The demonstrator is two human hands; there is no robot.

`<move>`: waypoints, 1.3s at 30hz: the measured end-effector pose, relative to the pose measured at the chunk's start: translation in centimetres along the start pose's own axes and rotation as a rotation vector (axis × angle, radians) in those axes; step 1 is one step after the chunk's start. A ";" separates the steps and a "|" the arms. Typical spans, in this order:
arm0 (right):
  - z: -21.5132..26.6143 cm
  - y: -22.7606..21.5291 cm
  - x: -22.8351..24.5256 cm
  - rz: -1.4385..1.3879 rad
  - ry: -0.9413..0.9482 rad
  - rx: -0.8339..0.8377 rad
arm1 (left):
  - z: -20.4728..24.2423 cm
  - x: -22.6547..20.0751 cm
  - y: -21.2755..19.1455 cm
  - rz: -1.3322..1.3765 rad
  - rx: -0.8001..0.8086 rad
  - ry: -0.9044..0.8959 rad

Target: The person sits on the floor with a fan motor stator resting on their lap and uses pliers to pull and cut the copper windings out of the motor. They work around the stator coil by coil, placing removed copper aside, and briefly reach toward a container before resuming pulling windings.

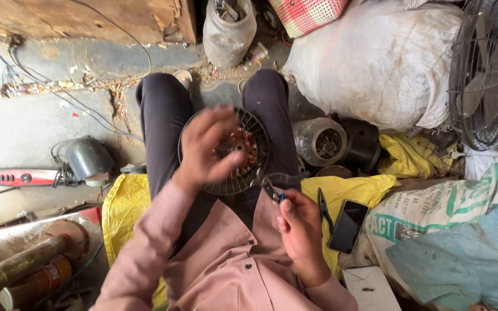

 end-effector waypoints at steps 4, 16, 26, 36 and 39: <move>0.7 0.6 1.7 0.073 -0.027 -0.005 | 1.6 -6.1 0.5 0.341 -0.090 -0.042; -0.3 -2.7 0.3 -0.082 0.420 0.365 | 1.8 -6.3 0.0 0.142 0.286 -0.020; -1.6 1.0 5.8 0.621 -0.413 -0.107 | 2.3 -9.1 2.5 0.036 0.235 -0.272; -2.5 1.1 2.5 0.237 -0.078 0.023 | 4.8 -7.6 5.7 0.179 0.102 -0.418; -2.6 -3.9 0.4 0.160 0.057 0.027 | 4.3 -8.3 6.4 -0.073 0.284 -0.217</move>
Point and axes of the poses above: each hand's wrist, its own z-axis away from the middle knuckle, its own y-axis out of the palm, x = y × z, the point moved 7 cm from there along -z, towards the middle knuckle, and after that the axes turned 5 degrees about y, right-handed, at the moved point
